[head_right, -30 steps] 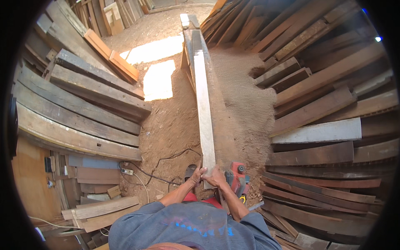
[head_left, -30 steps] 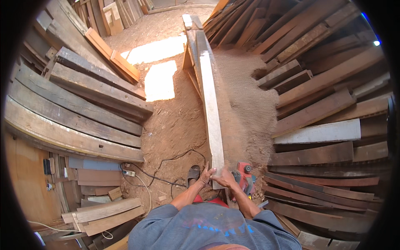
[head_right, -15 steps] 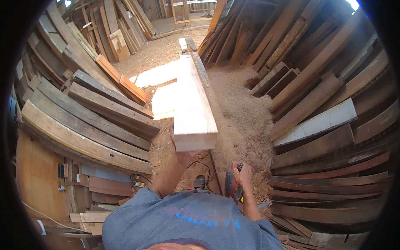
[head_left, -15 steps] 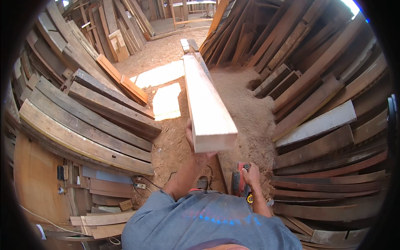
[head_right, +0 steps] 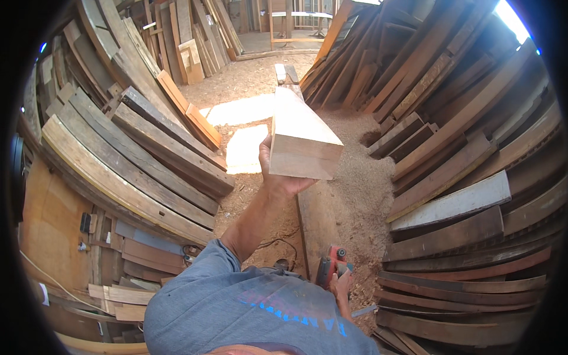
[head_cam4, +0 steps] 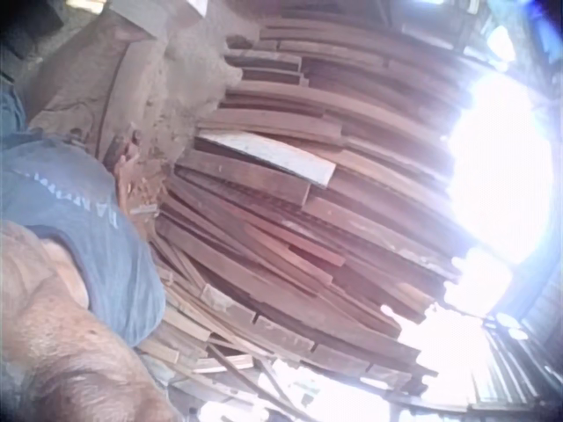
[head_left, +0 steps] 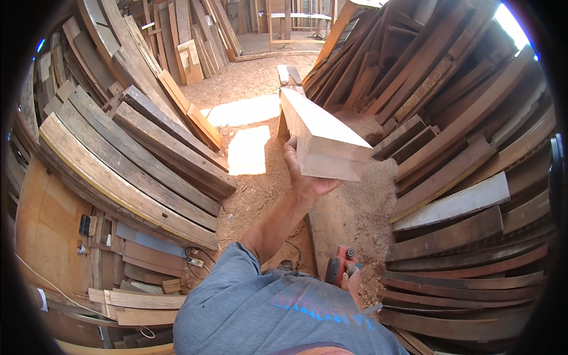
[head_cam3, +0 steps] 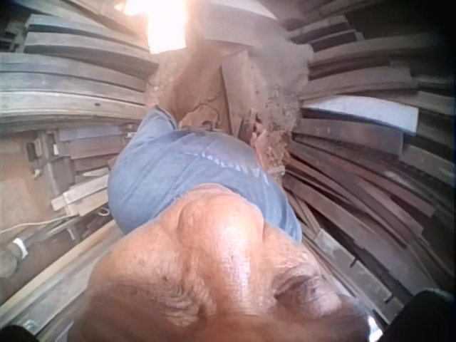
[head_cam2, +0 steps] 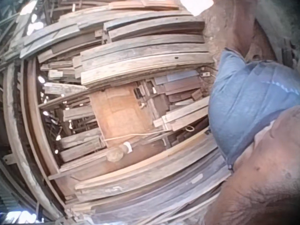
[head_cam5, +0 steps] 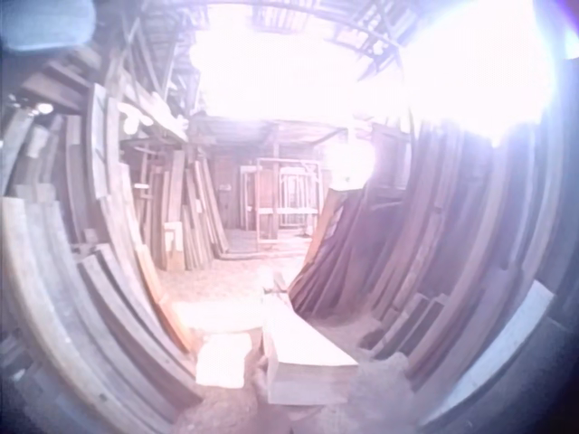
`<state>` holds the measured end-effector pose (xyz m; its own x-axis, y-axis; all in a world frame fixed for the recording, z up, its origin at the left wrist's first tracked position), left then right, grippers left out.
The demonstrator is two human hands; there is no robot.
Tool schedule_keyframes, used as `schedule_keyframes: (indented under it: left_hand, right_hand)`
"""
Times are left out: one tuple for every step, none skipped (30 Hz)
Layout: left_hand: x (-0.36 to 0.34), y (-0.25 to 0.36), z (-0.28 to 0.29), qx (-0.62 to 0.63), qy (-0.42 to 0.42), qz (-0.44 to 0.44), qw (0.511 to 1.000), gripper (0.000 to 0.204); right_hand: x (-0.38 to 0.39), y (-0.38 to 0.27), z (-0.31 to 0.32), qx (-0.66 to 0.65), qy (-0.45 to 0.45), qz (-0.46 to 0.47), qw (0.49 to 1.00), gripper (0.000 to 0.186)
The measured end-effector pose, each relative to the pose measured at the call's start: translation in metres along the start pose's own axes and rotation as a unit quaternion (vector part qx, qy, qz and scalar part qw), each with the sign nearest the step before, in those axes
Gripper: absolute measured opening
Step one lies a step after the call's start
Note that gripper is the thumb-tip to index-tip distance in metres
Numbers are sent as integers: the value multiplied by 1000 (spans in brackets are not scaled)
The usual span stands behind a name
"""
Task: The person measures a wooden board with a tape measure and a square, uses a power planer to smooth the surface, and rearranges several large wooden planks within a storage area.
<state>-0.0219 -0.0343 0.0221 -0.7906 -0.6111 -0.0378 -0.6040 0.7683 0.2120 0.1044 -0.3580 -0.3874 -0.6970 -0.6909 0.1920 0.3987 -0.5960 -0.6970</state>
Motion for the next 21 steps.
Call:
schedule_keyframes:
  left_hand:
    - [-1,0,0,8,-9,3,1000,84]
    - [-2,-1,1,16,-19,6,1000,85]
    - [-4,0,3,23,-28,8,999,85]
    - [-5,1,3,17,-50,8,999,85]
    - [-7,2,4,11,-73,8,997,86]
    - [-7,3,3,5,-95,7,995,86]
    - [-9,3,4,13,-92,8,996,85]
    - [-9,2,4,20,-89,8,996,85]
    - [-9,1,3,28,-86,9,996,84]
    - [-9,0,2,27,-70,3,997,81]
    - [-7,-3,0,26,-54,-2,998,77]
    - [-6,-4,1,25,-39,-7,999,74]
    - [-6,-7,2,8,-47,3,999,75]
    - [-6,-9,4,-10,-55,14,998,77]
    - [-3,-9,10,-29,-59,22,998,79]
    - [1,-10,20,-31,-51,24,998,77]
    - [7,-12,32,-33,-42,26,998,75]
    - [9,-24,45,-30,-38,39,998,74]
    - [11,-32,66,-21,-103,36,994,71]
    - [22,-45,92,-52,21,32,998,69]
    - [35,-58,117,-70,91,36,993,67]
  right_hand:
    - [1,1,0,-2,-17,-16,1000,72]
    - [1,2,-1,-4,-35,-32,999,71]
    - [-1,3,-1,-7,-34,-27,999,70]
    - [-2,6,-2,-10,-34,-22,999,69]
    - [-3,8,-4,-13,-35,-17,999,68]
    - [-4,12,-6,-12,-39,-15,999,68]
    - [-5,14,-7,-10,-43,-14,999,68]
    - [-6,15,-8,-9,-46,-12,999,68]
    - [-6,17,-8,-19,-41,-10,999,68]
    - [-4,14,-5,-28,-34,-9,999,68]
    - [-2,12,-3,-38,-27,-8,999,68]
    - [-5,20,-4,-12,5,5,1000,63]
    - [-6,26,-8,12,37,17,999,59]
    - [-6,33,-9,36,69,29,996,55]
    - [-4,31,-13,-50,12,1,999,54]
    - [-2,29,-16,-135,-45,-29,989,54]
    - [0,24,-21,-219,-100,-59,969,54]
    - [0,28,-19,-229,-97,-75,966,45]
    - [-6,35,-25,-239,-99,-86,962,38]
    - [-6,44,-28,-249,-97,-104,958,31]
    - [-2,43,-31,-284,-102,-117,946,28]
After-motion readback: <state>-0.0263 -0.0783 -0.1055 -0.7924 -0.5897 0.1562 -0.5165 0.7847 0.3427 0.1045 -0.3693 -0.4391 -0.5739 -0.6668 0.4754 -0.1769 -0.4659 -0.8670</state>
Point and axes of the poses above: each hand's wrist, its own x-axis away from the middle knuckle, its own z-axis out of the back of the hand, y = z × x, the point moved 7 cm from there along -x, towards the middle knuckle, and after that the axes turned 3 degrees about z, right-handed, at the moved point
